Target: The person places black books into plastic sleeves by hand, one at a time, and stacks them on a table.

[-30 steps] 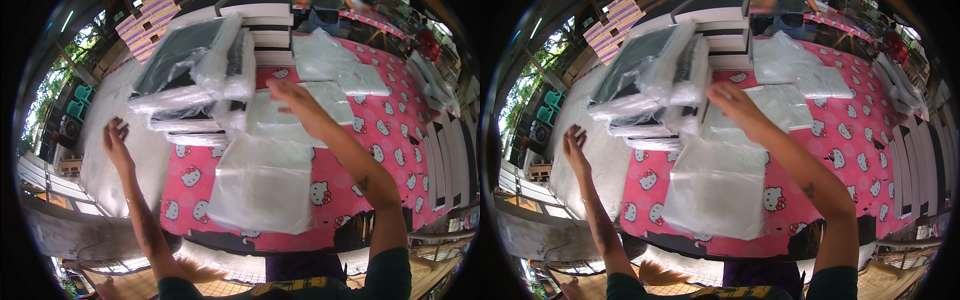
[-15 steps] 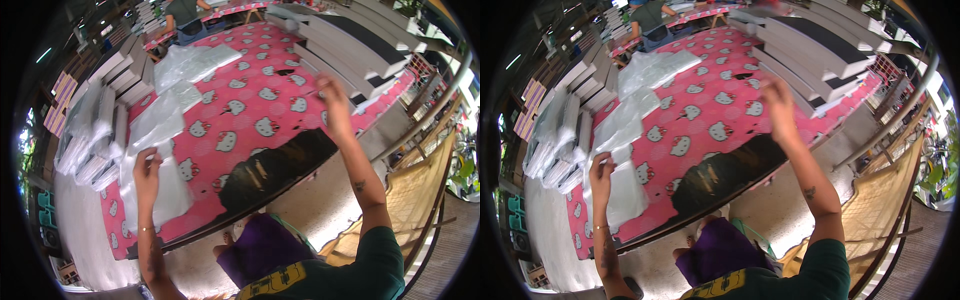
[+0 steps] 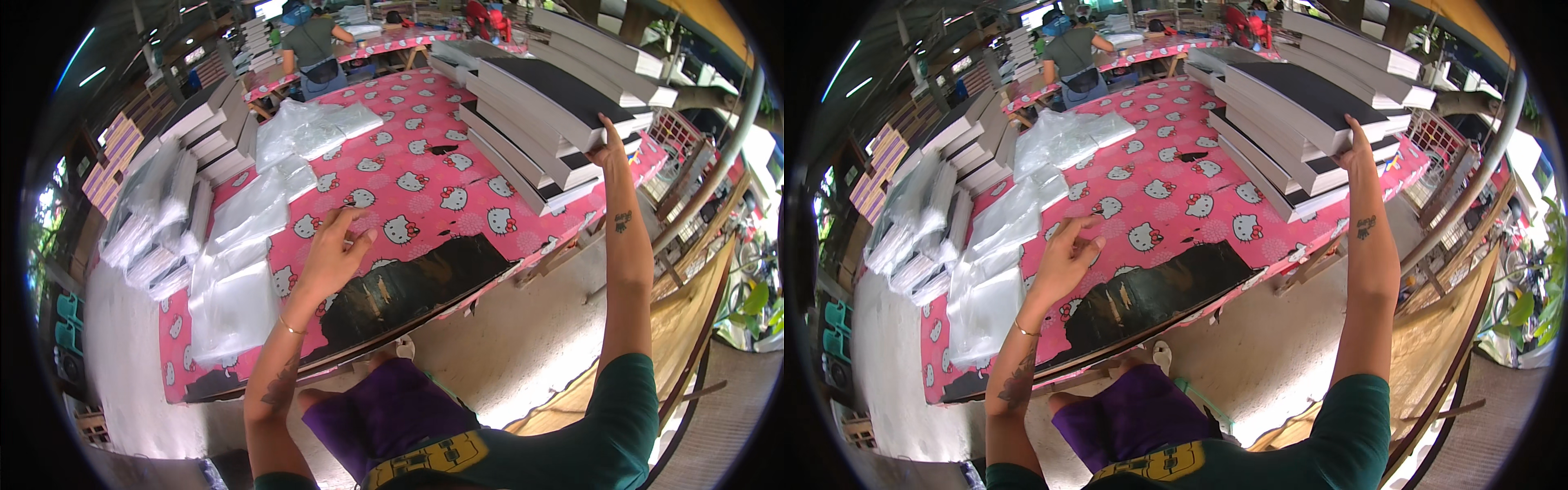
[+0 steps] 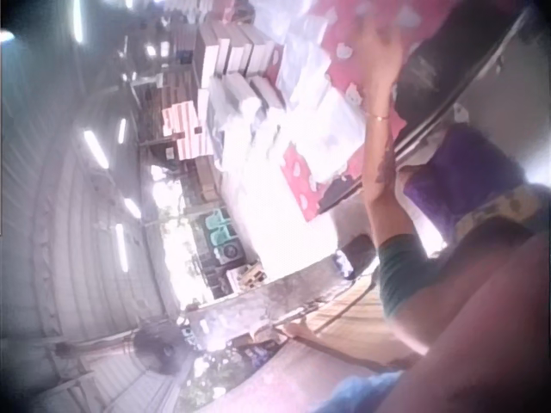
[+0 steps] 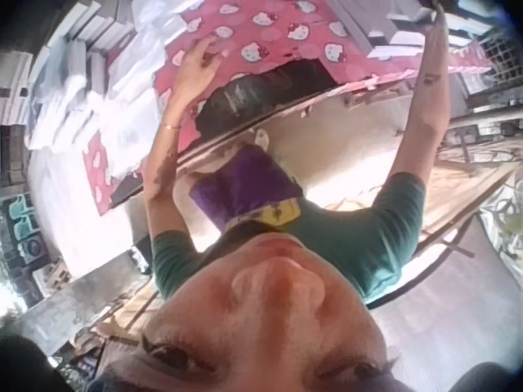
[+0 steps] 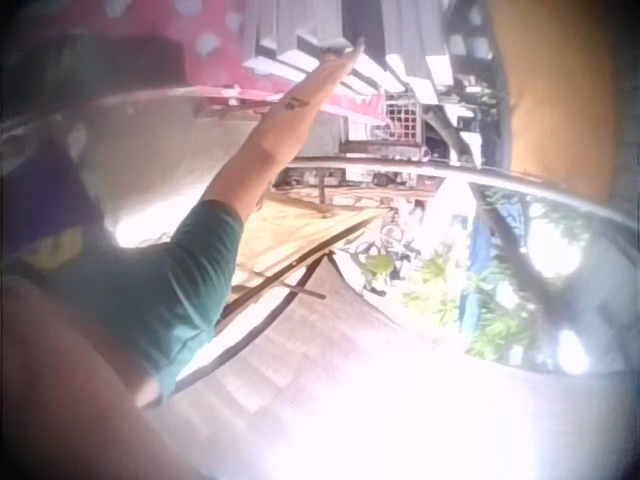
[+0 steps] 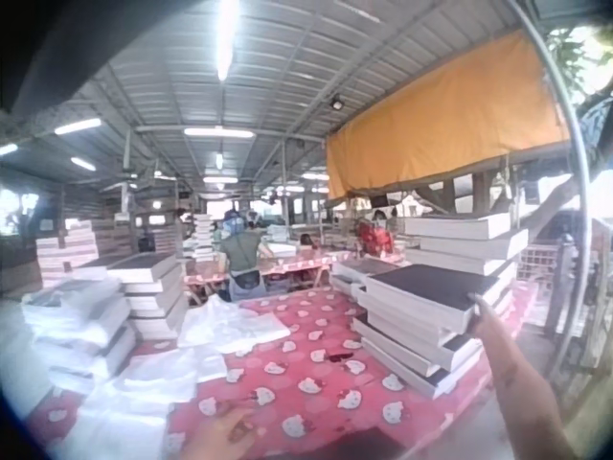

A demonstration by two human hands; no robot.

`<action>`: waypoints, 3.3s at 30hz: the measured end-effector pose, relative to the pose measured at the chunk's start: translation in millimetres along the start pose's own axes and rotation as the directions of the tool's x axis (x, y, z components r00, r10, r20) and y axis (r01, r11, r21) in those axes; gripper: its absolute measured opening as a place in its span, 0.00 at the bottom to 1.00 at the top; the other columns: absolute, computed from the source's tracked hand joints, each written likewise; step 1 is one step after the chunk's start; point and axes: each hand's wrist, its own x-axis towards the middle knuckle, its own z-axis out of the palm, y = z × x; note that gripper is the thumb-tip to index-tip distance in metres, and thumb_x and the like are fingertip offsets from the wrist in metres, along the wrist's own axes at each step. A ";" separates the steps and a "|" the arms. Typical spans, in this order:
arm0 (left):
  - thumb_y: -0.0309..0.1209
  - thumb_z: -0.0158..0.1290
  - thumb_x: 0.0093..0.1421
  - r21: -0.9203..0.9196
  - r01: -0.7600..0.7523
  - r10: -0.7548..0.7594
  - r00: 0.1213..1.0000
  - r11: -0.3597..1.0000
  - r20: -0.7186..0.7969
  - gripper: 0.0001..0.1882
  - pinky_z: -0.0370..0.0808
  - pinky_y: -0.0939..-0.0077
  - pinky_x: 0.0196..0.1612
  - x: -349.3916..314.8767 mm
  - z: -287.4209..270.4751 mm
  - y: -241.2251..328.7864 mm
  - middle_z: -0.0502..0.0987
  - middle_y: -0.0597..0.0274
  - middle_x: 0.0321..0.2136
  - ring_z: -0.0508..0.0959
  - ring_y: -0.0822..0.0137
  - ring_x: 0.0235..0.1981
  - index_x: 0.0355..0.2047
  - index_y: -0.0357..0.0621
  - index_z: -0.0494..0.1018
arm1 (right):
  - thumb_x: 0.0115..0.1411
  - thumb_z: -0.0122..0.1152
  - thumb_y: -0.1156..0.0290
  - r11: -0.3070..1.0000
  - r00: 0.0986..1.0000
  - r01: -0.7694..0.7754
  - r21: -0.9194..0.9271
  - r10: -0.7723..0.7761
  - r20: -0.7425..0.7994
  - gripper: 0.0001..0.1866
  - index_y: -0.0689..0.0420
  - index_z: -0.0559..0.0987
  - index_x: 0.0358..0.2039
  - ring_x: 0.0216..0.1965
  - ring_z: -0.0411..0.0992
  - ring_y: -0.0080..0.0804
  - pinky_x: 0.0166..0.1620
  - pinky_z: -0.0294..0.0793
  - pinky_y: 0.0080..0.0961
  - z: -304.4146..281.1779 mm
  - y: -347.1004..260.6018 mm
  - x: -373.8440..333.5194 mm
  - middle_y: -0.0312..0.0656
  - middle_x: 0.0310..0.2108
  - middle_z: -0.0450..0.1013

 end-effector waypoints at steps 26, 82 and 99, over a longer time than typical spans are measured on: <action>0.60 0.54 0.53 -0.862 0.492 -0.250 0.826 -0.119 0.506 0.37 0.68 0.59 0.54 78.0 118.9 48.1 0.73 0.54 0.45 0.72 0.58 0.49 0.52 0.42 0.67 | 0.44 0.69 0.76 0.682 0.673 0.726 0.087 -0.731 0.118 0.34 0.60 0.60 0.48 0.45 0.63 0.32 0.51 0.64 0.31 54.7 213.1 -341.1 0.45 0.45 0.61; 0.61 0.63 0.41 0.483 0.573 -0.072 0.691 0.662 -0.720 0.40 0.75 0.56 0.31 -146.9 -130.3 17.2 0.75 0.36 0.24 0.78 0.42 0.26 0.26 0.28 0.67 | 0.63 0.40 0.38 0.968 0.755 -0.216 0.128 0.083 0.651 0.40 0.63 0.60 0.59 0.56 0.63 0.38 0.59 0.62 0.33 196.2 525.7 -404.6 0.47 0.57 0.62; 0.56 0.63 0.46 0.443 0.599 -0.036 0.619 0.667 -0.784 0.37 0.71 0.52 0.33 -176.7 -135.9 16.3 0.73 0.34 0.25 0.75 0.37 0.29 0.32 0.26 0.67 | 0.67 0.35 0.46 0.979 0.750 -0.152 0.137 0.024 0.661 0.33 0.67 0.67 0.52 0.50 0.68 0.33 0.55 0.65 0.28 206.5 559.6 -408.8 0.45 0.50 0.68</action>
